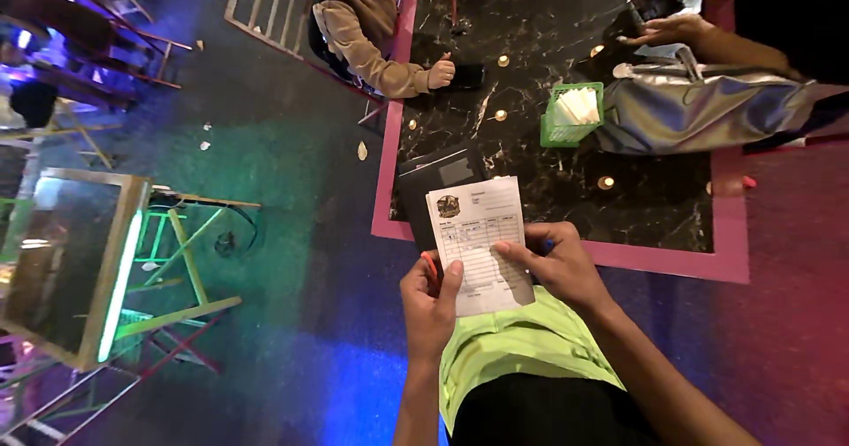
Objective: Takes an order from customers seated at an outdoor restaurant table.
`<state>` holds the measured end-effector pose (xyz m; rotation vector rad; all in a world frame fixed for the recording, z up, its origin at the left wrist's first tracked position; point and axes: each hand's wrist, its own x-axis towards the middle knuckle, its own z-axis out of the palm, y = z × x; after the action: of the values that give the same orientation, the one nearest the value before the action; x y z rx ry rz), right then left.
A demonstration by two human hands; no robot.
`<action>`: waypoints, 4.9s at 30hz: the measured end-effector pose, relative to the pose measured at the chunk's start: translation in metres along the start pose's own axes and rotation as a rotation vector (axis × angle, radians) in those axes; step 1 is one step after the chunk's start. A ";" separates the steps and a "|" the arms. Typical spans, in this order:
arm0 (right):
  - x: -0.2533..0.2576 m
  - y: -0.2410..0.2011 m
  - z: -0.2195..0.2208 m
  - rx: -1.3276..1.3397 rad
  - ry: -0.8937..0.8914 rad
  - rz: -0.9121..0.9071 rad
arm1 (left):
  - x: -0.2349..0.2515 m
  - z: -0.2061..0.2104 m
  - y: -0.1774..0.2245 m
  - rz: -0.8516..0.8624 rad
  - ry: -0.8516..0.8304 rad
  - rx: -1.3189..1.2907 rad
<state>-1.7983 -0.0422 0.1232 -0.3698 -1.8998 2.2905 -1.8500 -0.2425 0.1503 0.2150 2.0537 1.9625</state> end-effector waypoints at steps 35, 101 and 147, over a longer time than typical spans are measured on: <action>0.011 0.018 -0.019 0.060 -0.091 -0.044 | 0.013 0.013 -0.007 0.058 0.068 0.142; -0.037 -0.023 0.007 -0.915 -0.193 0.440 | -0.042 -0.011 -0.063 -0.336 0.103 -0.189; -1.177 0.071 -0.184 -0.787 2.480 -0.291 | -0.990 0.514 -0.107 -0.219 -2.193 0.178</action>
<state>-0.6148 -0.1924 0.1368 -1.5533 -0.7577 -0.2433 -0.7438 -0.0628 0.1348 1.2770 0.5378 0.3834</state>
